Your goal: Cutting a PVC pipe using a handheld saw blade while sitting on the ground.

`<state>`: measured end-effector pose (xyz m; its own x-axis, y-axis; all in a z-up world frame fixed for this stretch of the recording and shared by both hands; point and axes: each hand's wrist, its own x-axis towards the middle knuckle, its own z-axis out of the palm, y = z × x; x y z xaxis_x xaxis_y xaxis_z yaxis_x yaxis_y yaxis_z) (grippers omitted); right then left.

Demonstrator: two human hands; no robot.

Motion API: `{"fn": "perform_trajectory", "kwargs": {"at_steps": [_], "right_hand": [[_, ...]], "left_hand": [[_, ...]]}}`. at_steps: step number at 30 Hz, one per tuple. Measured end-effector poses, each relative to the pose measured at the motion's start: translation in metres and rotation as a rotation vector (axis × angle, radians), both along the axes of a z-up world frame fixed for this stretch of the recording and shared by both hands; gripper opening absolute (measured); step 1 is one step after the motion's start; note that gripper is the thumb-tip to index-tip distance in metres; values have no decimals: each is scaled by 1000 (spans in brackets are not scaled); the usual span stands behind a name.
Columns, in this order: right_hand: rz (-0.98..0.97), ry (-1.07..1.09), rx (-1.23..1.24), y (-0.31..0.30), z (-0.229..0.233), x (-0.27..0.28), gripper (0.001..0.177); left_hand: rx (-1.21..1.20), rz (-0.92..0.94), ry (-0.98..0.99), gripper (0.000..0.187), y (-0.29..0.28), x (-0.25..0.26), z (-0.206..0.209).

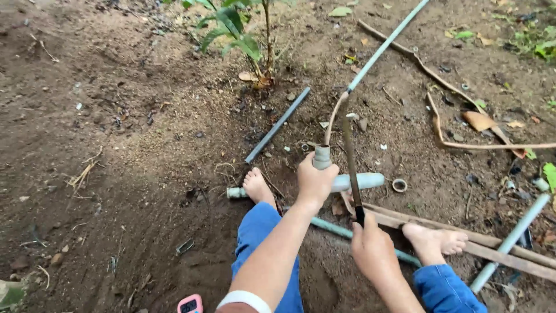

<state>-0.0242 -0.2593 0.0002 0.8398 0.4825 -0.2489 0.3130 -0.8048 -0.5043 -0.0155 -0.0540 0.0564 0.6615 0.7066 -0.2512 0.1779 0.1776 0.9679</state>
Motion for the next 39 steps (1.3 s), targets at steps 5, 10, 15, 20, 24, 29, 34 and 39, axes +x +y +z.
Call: {"fn": "perform_trajectory", "kwargs": {"at_steps": [5,10,15,20,24,29,34,39], "right_hand": [[99,-19,1,-27,-44,-38,32],[29,67,32,0,23,-6,24],[74,35,55,-13,-2,-21,20],[97,51,65,-17,8,-25,22],[97,59,84,-18,5,-25,23],[38,141,104,-15,20,-26,24],[86,96,53,-27,-2,-36,27],[79,227,-8,-6,43,-19,16]], "left_hand": [[-92,286,-159,30,50,-2,-25],[-66,73,-97,27,4,2,-14],[-48,80,-30,32,22,5,-14],[9,258,-68,38,33,7,-24],[-25,247,-82,37,34,6,-24],[-33,226,-92,28,37,9,-28],[-103,279,-196,24,45,4,-29],[-147,157,-47,30,13,3,-13]]}}
